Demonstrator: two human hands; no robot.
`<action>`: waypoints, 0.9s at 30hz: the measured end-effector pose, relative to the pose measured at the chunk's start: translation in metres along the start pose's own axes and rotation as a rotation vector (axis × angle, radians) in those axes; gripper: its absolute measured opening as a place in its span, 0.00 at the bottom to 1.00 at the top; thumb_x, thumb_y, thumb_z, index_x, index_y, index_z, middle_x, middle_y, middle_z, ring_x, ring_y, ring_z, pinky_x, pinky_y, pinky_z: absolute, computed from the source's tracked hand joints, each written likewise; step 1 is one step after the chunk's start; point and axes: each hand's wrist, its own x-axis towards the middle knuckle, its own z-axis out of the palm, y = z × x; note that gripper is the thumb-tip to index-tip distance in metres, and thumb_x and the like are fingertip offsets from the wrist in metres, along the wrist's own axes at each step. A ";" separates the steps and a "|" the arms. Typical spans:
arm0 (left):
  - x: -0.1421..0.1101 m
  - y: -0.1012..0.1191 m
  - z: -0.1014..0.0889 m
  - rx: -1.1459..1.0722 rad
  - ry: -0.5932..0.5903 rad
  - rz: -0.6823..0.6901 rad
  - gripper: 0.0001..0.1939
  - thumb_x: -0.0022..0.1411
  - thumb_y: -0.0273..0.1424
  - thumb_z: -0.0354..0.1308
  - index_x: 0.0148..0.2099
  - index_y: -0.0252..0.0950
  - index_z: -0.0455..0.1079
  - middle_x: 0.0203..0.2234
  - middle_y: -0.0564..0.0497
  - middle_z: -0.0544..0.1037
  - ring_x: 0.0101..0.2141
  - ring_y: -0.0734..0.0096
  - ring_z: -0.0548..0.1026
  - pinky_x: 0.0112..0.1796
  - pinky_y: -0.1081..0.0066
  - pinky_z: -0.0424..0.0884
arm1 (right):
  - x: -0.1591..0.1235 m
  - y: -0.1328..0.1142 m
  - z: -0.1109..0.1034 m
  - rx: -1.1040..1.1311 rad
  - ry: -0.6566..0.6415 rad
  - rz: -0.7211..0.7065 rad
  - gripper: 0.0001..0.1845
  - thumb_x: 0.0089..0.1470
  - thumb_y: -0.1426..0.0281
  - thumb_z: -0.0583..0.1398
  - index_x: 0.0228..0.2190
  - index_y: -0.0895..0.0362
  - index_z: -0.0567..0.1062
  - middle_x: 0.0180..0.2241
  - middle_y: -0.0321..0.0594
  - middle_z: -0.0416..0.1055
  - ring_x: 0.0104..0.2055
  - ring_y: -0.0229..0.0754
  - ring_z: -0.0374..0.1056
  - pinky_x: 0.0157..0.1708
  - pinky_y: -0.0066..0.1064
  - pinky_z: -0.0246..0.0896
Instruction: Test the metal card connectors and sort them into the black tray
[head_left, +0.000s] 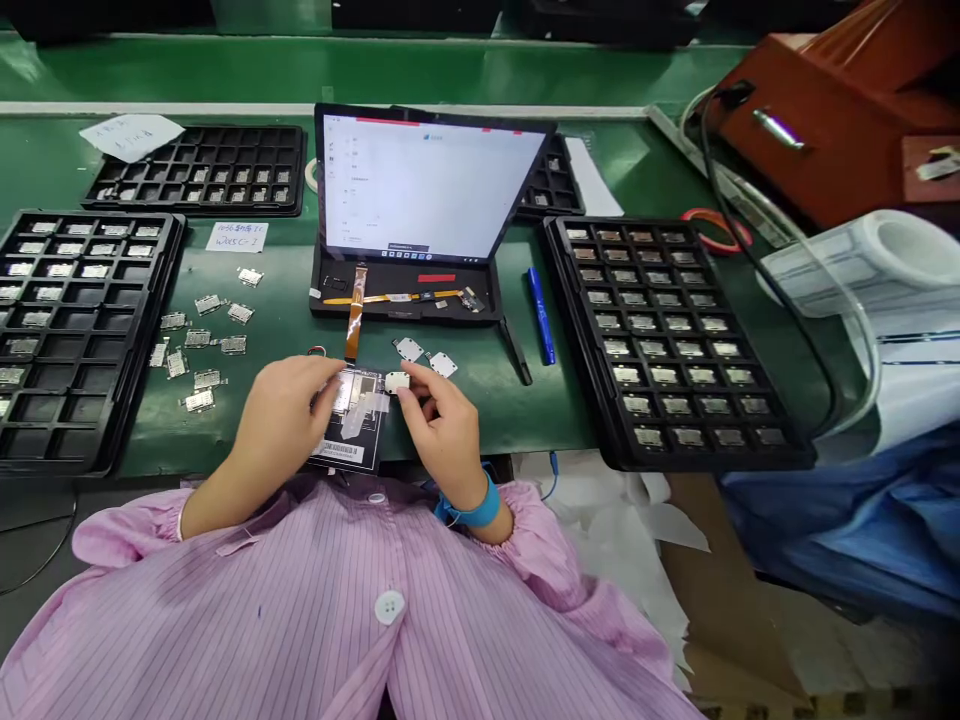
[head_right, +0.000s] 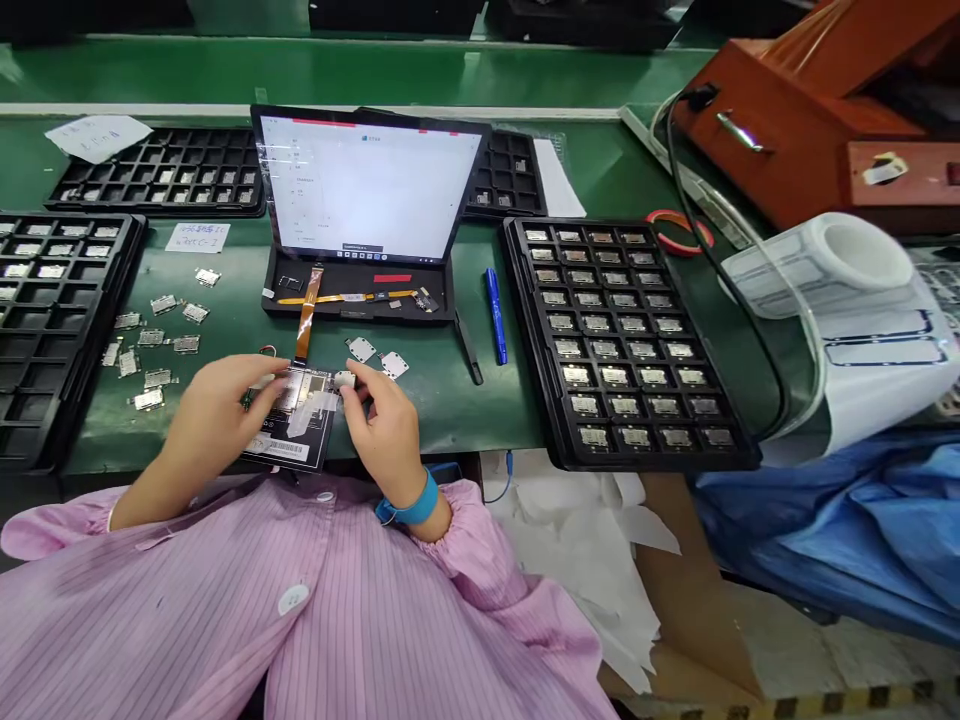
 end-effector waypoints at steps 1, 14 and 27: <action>-0.002 0.003 0.005 -0.008 -0.003 0.030 0.12 0.67 0.28 0.52 0.49 0.36 0.74 0.43 0.46 0.81 0.45 0.57 0.77 0.47 0.56 0.71 | 0.000 0.000 0.000 0.004 0.004 0.002 0.16 0.60 0.67 0.58 0.49 0.55 0.75 0.33 0.40 0.75 0.29 0.40 0.67 0.31 0.34 0.67; -0.011 0.007 0.035 -0.019 0.099 0.150 0.10 0.69 0.28 0.51 0.45 0.36 0.74 0.43 0.46 0.81 0.46 0.60 0.76 0.45 0.59 0.71 | 0.001 -0.002 -0.002 0.022 0.017 0.059 0.13 0.59 0.68 0.58 0.46 0.56 0.75 0.34 0.40 0.75 0.28 0.38 0.67 0.30 0.33 0.66; -0.010 0.006 0.027 -0.302 0.129 -0.036 0.10 0.68 0.29 0.52 0.47 0.38 0.73 0.42 0.48 0.81 0.44 0.64 0.77 0.48 0.61 0.73 | 0.002 -0.001 -0.003 0.023 0.009 0.058 0.12 0.59 0.69 0.58 0.44 0.55 0.76 0.32 0.38 0.73 0.26 0.37 0.65 0.28 0.33 0.64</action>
